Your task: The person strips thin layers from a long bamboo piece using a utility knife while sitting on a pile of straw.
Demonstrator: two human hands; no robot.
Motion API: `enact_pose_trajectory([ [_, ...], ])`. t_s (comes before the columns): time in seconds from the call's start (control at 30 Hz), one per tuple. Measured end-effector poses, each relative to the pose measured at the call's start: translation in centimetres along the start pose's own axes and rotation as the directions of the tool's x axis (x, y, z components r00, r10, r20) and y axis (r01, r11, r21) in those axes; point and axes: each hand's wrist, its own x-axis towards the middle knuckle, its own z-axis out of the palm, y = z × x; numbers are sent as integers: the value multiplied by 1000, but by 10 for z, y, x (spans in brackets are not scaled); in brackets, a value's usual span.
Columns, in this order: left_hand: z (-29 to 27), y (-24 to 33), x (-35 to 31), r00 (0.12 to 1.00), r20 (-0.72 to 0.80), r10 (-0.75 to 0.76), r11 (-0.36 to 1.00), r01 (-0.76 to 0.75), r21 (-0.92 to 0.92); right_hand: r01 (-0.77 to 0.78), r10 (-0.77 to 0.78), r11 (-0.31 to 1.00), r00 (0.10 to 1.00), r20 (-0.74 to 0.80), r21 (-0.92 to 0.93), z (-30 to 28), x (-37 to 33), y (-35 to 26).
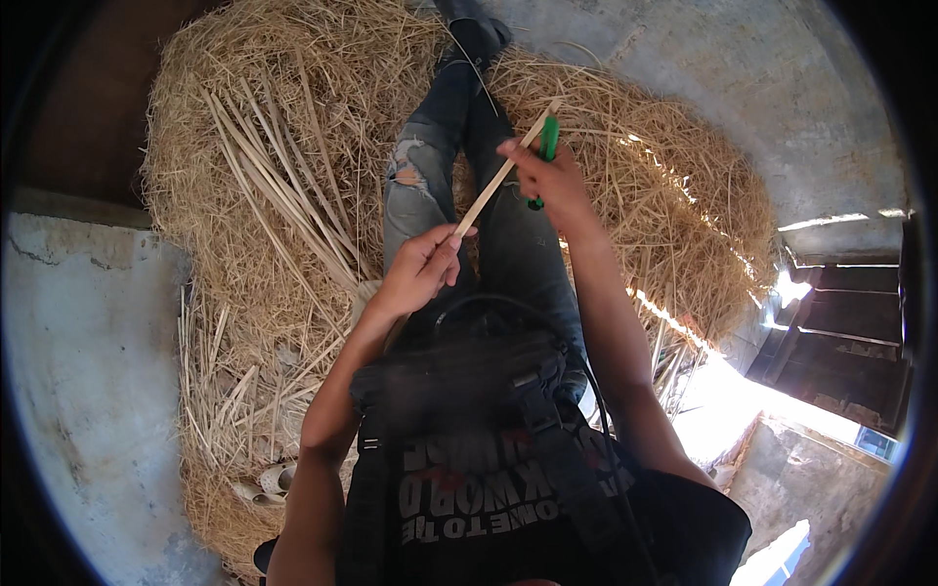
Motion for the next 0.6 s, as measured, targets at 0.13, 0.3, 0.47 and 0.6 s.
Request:
enact_pose_trajectory([
  [0.13,-19,-4,-19,1000,-11,-10,991,11,130,21,-19,1000,993,-118,20,-19,11,-24],
  [0.3,-62,-8,-66,998,5,-58,955,54,292,76,-50,991,975,-218,110,-66,25,-51],
  [0.47,-92,-16,-97,991,-47,-129,955,137,263,134,-129,991,967,-221,8,-94,31,-64],
  [0.6,-119,-53,-113,961,-256,-104,985,135,104,132,-140,990,948,-285,-47,-95,28,-67],
])
